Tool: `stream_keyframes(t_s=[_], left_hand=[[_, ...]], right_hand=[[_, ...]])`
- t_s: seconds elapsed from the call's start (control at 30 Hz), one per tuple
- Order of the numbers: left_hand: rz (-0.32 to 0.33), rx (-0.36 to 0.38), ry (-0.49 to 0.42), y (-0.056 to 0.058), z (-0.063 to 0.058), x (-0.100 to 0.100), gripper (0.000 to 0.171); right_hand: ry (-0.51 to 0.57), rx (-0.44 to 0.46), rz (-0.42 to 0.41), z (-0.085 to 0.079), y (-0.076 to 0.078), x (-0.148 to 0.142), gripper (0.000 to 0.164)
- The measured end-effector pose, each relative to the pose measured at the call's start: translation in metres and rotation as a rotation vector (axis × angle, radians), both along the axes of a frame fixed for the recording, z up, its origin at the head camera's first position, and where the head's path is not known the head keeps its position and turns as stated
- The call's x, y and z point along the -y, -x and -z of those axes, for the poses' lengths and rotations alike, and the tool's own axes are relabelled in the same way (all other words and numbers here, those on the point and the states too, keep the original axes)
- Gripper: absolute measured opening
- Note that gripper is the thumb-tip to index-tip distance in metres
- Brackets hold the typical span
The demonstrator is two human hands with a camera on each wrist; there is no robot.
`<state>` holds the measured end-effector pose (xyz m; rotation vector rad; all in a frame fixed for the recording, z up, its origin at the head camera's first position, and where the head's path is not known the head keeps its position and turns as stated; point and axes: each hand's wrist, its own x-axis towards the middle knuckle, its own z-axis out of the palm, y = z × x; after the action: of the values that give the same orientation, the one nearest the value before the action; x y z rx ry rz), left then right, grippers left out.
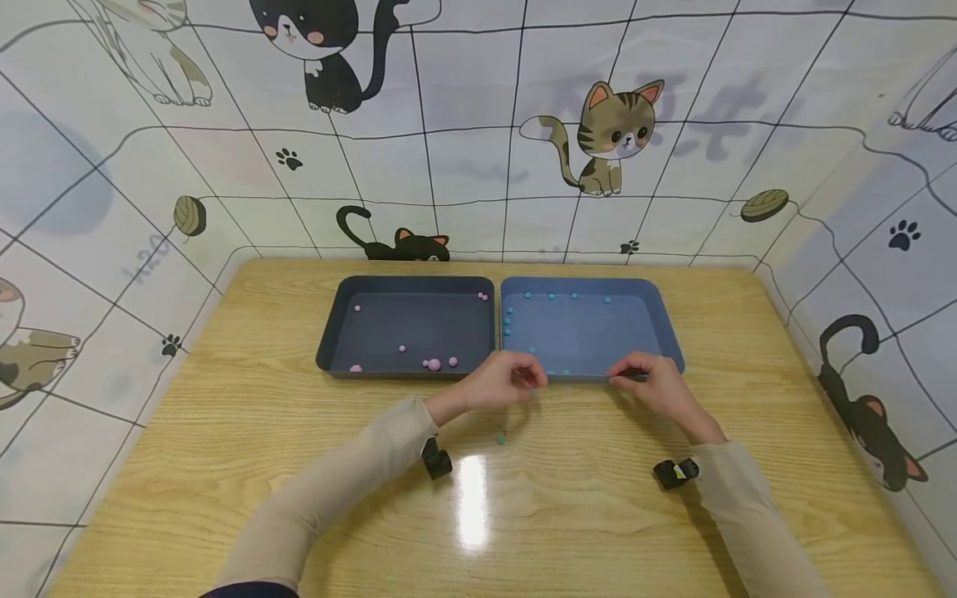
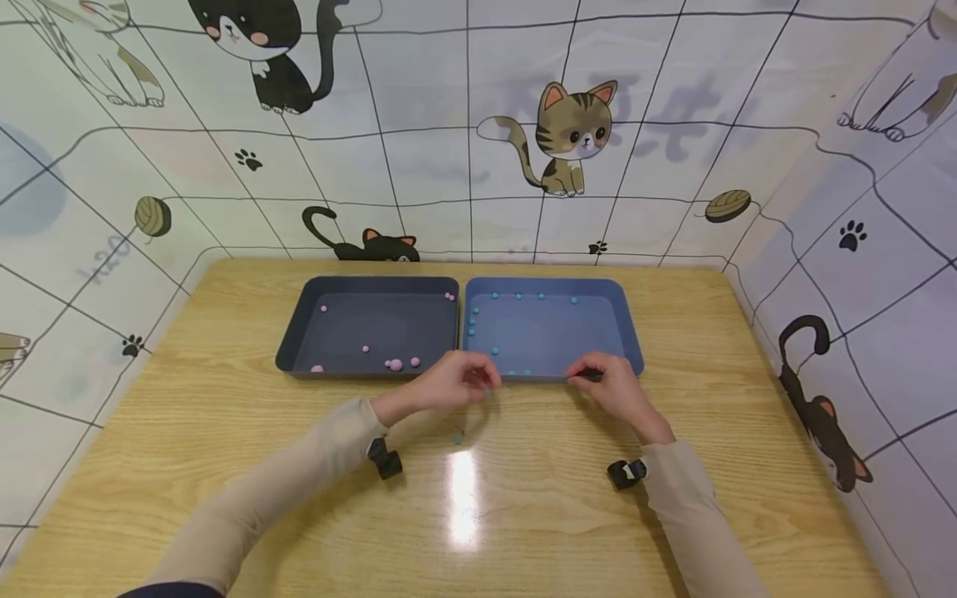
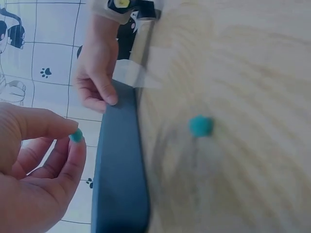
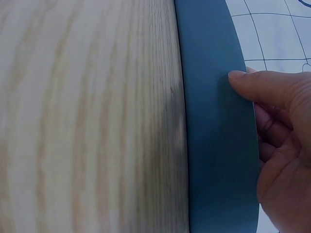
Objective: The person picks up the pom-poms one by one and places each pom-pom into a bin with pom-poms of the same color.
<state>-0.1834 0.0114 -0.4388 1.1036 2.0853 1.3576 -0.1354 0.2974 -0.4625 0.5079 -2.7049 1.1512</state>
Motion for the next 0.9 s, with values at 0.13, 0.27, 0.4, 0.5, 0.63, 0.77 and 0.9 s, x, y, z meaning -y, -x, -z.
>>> stream_keyframes(t_s=[0.13,0.27,0.4,0.5,0.63,0.77,0.9], left_hand=[[-0.020,0.003,-0.019,0.009,-0.010,-0.005,0.015],[-0.041,0.044,-0.050,0.016,-0.017,-0.012,0.015],[-0.069,0.075,-0.067,0.023,-0.020,-0.019,0.015],[-0.091,0.084,-0.068,0.028,-0.022,-0.024,0.016],[-0.102,0.099,-0.081,0.034,-0.023,-0.028,0.015],[-0.105,0.104,-0.090,0.038,-0.024,-0.031,0.015],[-0.127,0.101,-0.079,0.040,-0.025,-0.034,0.014]], right_hand=[[0.007,0.006,0.002,0.000,0.000,0.000,0.013],[0.012,0.014,0.011,0.000,0.000,0.000,0.012],[0.013,0.019,0.015,0.001,0.000,0.001,0.011],[0.013,0.018,0.014,0.001,0.000,0.001,0.011],[0.010,0.009,0.011,0.002,0.000,0.000,0.012],[0.012,0.001,0.002,0.002,0.001,-0.001,0.012],[0.021,0.002,0.000,0.003,0.002,-0.002,0.012]])
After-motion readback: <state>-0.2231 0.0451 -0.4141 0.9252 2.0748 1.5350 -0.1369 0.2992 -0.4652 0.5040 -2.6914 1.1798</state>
